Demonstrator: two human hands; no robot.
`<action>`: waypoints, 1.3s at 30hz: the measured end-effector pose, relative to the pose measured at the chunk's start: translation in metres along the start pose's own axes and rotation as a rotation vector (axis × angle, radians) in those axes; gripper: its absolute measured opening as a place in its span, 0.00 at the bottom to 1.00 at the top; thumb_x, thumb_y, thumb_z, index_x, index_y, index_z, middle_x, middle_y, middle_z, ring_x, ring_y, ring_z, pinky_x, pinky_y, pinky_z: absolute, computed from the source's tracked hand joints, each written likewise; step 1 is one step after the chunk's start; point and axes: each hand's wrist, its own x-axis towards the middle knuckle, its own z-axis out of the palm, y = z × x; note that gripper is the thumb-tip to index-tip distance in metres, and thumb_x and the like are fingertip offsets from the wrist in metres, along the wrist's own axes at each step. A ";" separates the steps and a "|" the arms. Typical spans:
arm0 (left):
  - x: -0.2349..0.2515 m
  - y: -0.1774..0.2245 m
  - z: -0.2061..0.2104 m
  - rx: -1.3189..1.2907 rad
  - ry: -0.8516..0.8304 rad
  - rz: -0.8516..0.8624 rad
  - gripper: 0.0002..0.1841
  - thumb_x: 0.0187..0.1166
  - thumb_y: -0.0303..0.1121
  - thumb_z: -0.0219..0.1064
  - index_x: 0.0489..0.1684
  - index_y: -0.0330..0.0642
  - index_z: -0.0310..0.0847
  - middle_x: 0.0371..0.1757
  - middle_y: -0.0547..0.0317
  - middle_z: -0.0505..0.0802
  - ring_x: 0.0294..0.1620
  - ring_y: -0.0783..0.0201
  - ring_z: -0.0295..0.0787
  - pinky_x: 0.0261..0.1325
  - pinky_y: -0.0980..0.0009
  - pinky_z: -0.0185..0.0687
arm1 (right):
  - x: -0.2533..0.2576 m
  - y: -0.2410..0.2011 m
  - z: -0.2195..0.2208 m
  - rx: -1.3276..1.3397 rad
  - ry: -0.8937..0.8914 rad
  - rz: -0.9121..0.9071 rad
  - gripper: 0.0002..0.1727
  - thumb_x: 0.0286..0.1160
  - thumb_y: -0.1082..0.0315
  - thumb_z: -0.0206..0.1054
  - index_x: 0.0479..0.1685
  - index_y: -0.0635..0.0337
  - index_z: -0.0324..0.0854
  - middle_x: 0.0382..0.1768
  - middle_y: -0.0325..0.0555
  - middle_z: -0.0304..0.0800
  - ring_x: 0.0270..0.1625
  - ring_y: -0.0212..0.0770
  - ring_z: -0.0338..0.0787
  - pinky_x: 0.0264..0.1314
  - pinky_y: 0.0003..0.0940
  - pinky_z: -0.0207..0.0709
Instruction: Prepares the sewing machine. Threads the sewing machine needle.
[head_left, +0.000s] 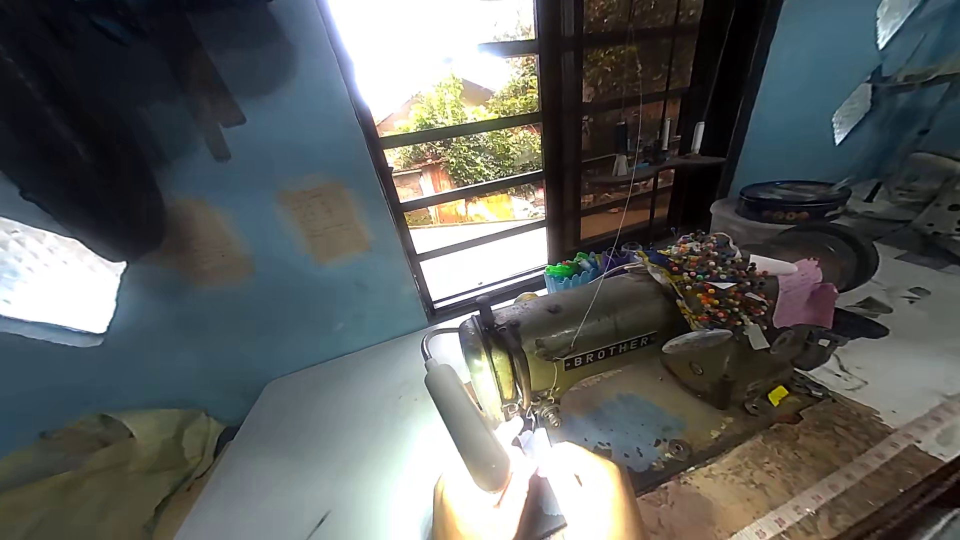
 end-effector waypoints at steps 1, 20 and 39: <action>-0.002 -0.001 0.001 -0.002 0.007 -0.006 0.12 0.80 0.40 0.68 0.40 0.42 0.93 0.53 0.52 0.97 0.52 0.71 0.94 0.59 0.73 0.86 | 0.000 -0.002 0.001 -0.006 0.009 -0.008 0.16 0.76 0.68 0.62 0.20 0.63 0.86 0.15 0.41 0.80 0.20 0.31 0.79 0.25 0.30 0.72; -0.005 -0.005 0.004 -0.003 -0.003 -0.055 0.12 0.79 0.39 0.67 0.36 0.41 0.93 0.53 0.51 0.97 0.50 0.68 0.95 0.56 0.69 0.88 | -0.003 -0.011 -0.008 0.286 -0.042 0.128 0.15 0.75 0.77 0.55 0.23 0.65 0.84 0.17 0.29 0.78 0.20 0.14 0.72 0.26 0.13 0.67; -0.002 -0.002 0.001 0.066 0.001 0.062 0.14 0.81 0.41 0.66 0.30 0.44 0.93 0.51 0.53 0.98 0.52 0.65 0.94 0.57 0.68 0.87 | 0.012 -0.025 -0.024 -0.632 0.070 -0.308 0.14 0.64 0.63 0.66 0.12 0.57 0.82 0.15 0.44 0.84 0.18 0.41 0.86 0.16 0.40 0.72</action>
